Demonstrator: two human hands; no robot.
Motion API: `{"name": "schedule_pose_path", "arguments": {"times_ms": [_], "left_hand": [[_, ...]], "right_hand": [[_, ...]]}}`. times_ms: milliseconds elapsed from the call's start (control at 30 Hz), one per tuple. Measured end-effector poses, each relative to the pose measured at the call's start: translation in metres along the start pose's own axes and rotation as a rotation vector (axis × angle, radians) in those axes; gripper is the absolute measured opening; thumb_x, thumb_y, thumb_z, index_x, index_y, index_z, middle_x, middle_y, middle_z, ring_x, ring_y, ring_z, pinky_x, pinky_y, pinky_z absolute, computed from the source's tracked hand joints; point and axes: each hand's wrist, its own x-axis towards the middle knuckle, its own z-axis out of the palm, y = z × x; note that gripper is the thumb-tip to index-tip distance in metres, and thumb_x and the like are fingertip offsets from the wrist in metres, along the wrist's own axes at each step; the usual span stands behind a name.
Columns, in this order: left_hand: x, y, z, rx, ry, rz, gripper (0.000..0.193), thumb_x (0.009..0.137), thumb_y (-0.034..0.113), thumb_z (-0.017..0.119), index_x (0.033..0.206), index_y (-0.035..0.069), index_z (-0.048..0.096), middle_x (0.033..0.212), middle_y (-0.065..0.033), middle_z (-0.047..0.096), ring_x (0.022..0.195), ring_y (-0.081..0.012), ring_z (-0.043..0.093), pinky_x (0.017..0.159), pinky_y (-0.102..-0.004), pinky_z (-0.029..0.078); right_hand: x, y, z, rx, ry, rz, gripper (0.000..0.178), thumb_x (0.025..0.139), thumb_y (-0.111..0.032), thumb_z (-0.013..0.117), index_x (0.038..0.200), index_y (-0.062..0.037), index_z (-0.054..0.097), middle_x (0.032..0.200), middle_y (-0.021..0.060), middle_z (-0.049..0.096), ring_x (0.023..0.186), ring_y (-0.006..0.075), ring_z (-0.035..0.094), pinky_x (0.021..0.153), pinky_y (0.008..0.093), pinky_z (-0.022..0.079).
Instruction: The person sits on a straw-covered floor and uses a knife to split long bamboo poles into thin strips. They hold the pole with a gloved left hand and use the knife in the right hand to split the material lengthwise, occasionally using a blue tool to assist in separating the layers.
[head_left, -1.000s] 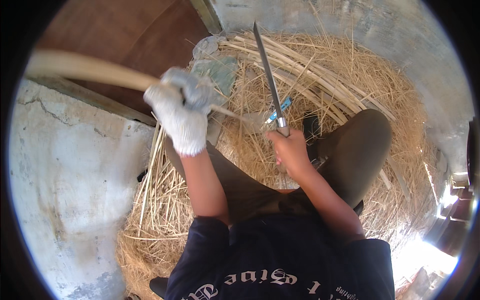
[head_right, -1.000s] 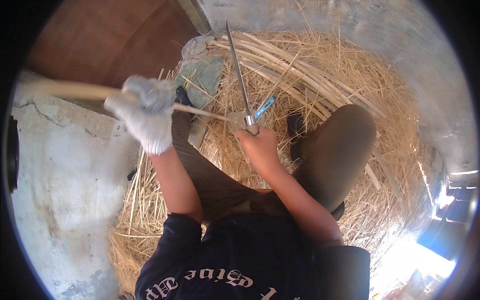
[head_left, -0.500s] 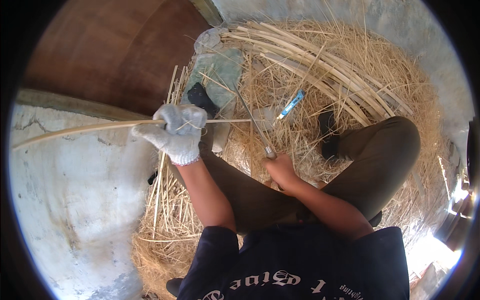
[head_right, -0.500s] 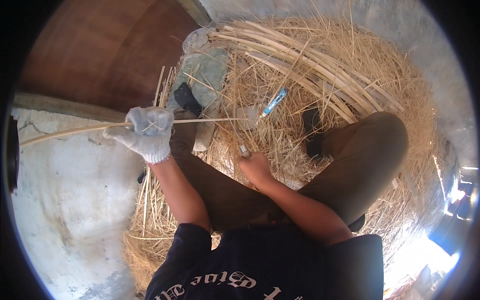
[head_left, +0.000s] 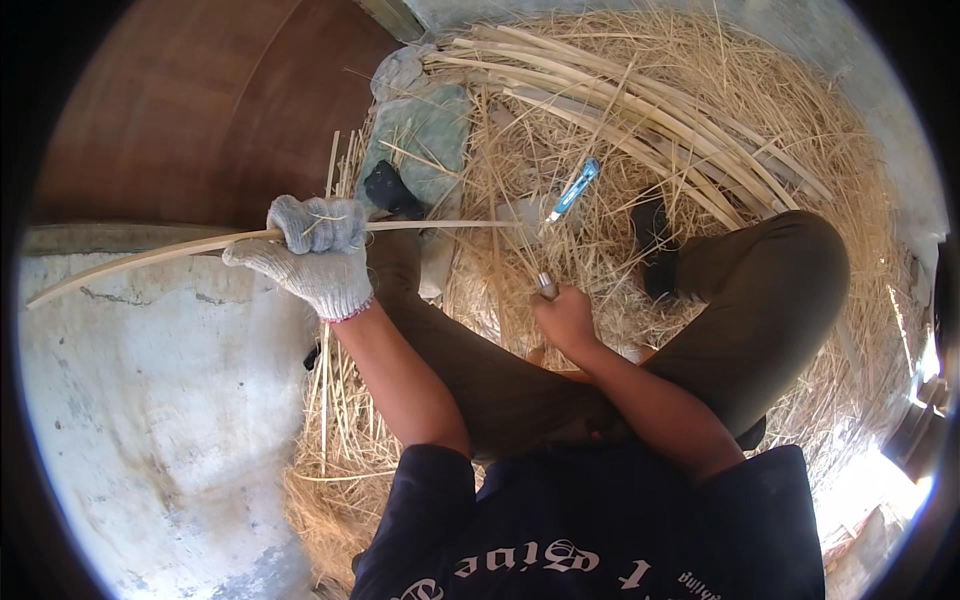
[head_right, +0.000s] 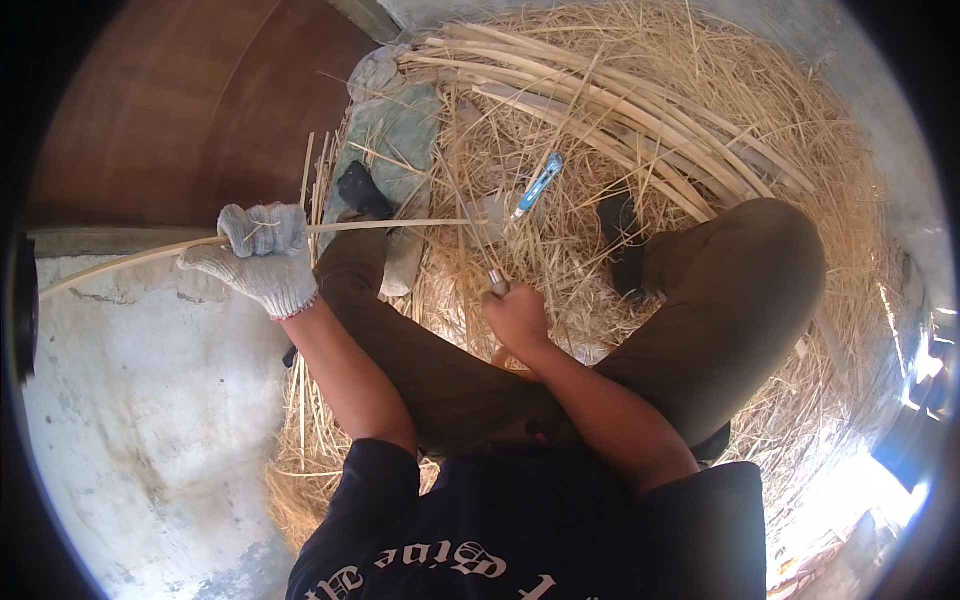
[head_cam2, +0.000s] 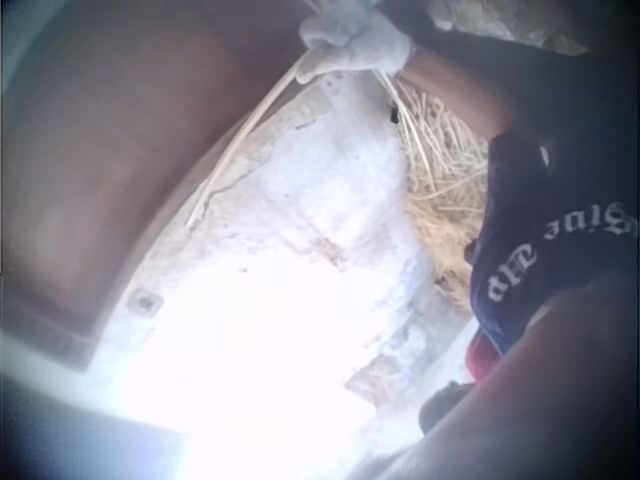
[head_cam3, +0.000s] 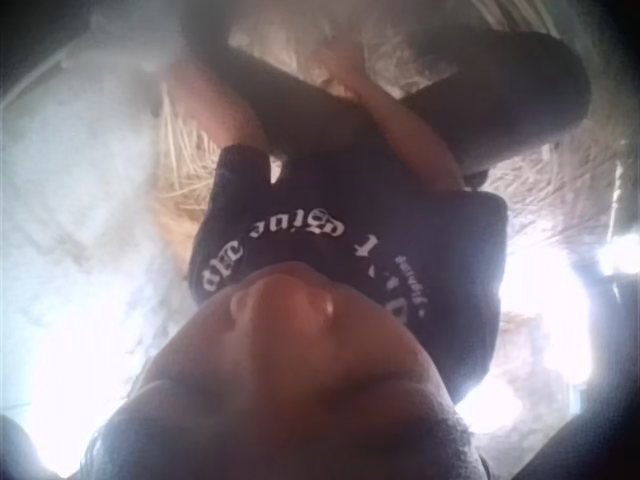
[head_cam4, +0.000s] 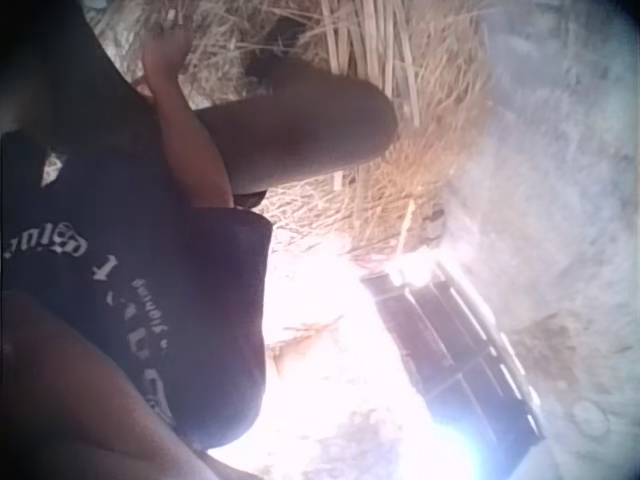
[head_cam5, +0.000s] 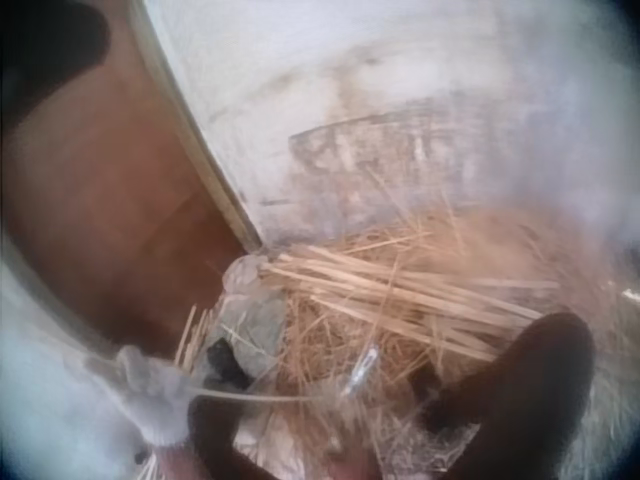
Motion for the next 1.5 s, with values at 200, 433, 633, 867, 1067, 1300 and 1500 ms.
{"name": "schedule_pose_path", "arguments": {"times_ms": [200,433,633,867,1067,1300,1500], "left_hand": [[0.003,-0.017,0.029,0.172,0.158,0.076,0.078,0.082,0.088,0.046,0.056,0.017,0.031,0.050,0.0036,0.019,0.047,-0.0137,0.016,0.046,-0.0300,0.014],[0.001,-0.022,0.035,0.279,0.220,0.120,0.073,0.093,0.081,0.040,0.061,0.016,0.033,0.058,0.0009,0.026,0.056,-0.0189,0.027,0.054,-0.0330,0.024],[0.008,-0.034,0.030,0.327,0.280,0.177,0.067,0.094,0.078,0.044,0.069,0.016,0.037,0.063,0.0008,0.031,0.062,-0.0190,0.030,0.061,-0.0345,0.027],[0.004,-0.036,0.030,0.372,0.340,0.162,0.066,0.094,0.078,0.044,0.073,0.017,0.032,0.064,0.0013,0.026,0.062,-0.0183,0.028,0.062,-0.0344,0.026],[0.005,-0.037,0.026,0.366,0.329,0.158,0.066,0.096,0.077,0.044,0.073,0.017,0.031,0.064,0.0015,0.026,0.062,-0.0177,0.027,0.061,-0.0339,0.026],[-0.010,-0.045,0.042,0.325,0.299,0.234,0.063,0.100,0.072,0.043,0.071,0.017,0.032,0.062,0.0016,0.029,0.055,-0.0148,0.027,0.050,-0.0319,0.021],[-0.030,-0.061,0.064,0.340,0.277,0.309,0.063,0.102,0.071,0.040,0.069,0.018,0.033,0.061,0.0031,0.028,0.053,-0.0114,0.027,0.050,-0.0294,0.023]], "right_hand": [[0.009,0.006,0.004,0.086,-0.101,-0.152,0.032,0.084,-0.029,0.067,0.078,0.0013,0.069,0.066,0.0191,0.067,0.062,0.0379,0.066,0.064,0.0447,0.050],[0.009,-0.002,-0.002,-0.086,-0.046,-0.120,0.028,0.086,-0.028,0.066,0.080,-0.0012,0.070,0.068,0.0179,0.068,0.063,0.0374,0.067,0.064,0.0436,0.050],[0.009,-0.006,-0.001,0.090,-0.185,-0.130,0.027,0.084,-0.026,0.069,0.078,0.0000,0.070,0.066,0.0133,0.068,0.063,0.0308,0.067,0.064,0.0424,0.050],[0.020,0.014,0.001,0.005,-0.187,0.010,0.028,0.084,-0.024,0.070,0.076,0.0020,0.068,0.063,0.0156,0.065,0.059,0.0285,0.065,0.062,0.0412,0.049],[0.002,-0.014,-0.002,0.024,-0.076,-0.154,0.027,0.084,-0.025,0.070,0.082,0.0013,0.071,0.066,0.0166,0.067,0.063,0.0323,0.067,0.065,0.0426,0.051],[0.031,0.033,-0.002,-0.186,-0.047,0.107,0.037,0.083,-0.031,0.070,0.087,0.0055,0.072,0.078,0.0253,0.071,0.081,0.0406,0.072,0.075,0.0477,0.053],[0.041,0.043,0.005,0.015,0.024,-0.001,0.029,0.084,-0.024,0.069,0.074,0.0040,0.066,0.063,0.0146,0.063,0.056,0.0267,0.062,0.054,0.0425,0.047]]}}
